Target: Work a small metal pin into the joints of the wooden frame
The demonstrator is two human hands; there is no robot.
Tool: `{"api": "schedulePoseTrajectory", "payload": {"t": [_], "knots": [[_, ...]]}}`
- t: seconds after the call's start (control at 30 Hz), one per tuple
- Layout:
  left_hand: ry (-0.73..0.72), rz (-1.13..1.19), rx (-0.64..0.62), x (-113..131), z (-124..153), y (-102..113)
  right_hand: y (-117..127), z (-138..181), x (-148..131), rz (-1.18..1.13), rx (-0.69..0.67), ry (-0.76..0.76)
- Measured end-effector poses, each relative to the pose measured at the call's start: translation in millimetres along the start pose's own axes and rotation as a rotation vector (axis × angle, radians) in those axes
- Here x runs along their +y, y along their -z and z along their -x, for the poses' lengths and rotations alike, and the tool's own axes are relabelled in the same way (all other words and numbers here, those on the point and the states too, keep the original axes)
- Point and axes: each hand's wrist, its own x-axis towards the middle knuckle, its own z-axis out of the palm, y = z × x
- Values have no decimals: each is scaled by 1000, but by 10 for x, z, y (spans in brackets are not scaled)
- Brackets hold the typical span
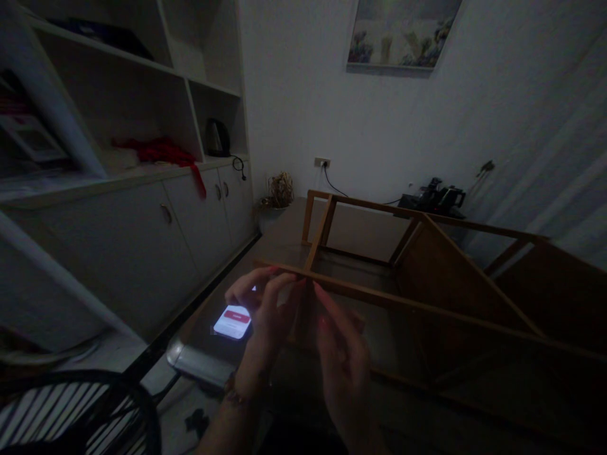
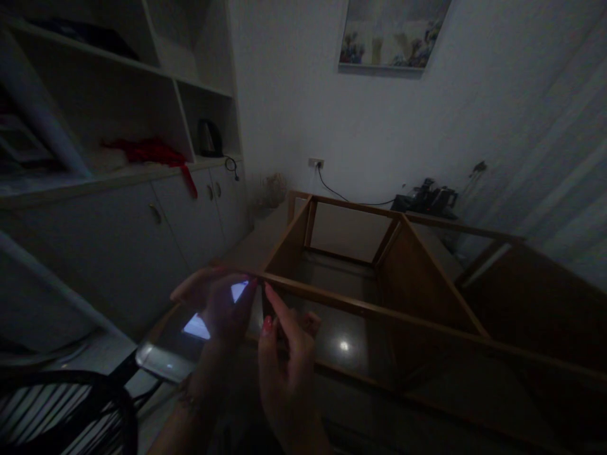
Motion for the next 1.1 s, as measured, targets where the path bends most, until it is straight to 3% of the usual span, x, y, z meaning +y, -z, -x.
{"api": "schedulePoseTrajectory", "payload": {"t": [0.13,0.63,0.87,1.1], "knots": [[-153,-132,135,136,-15,7,-33,-19,9,-124,-6,-99],[102,36,59,445,-13,37,-90,-3,11,-290,-5,-206],[105,63,96,443,-30,-35,-158,-8,54,-407,3,-259],[75,69,120,417,-38,-83,-161,-15,108,-364,-25,-199]]}}
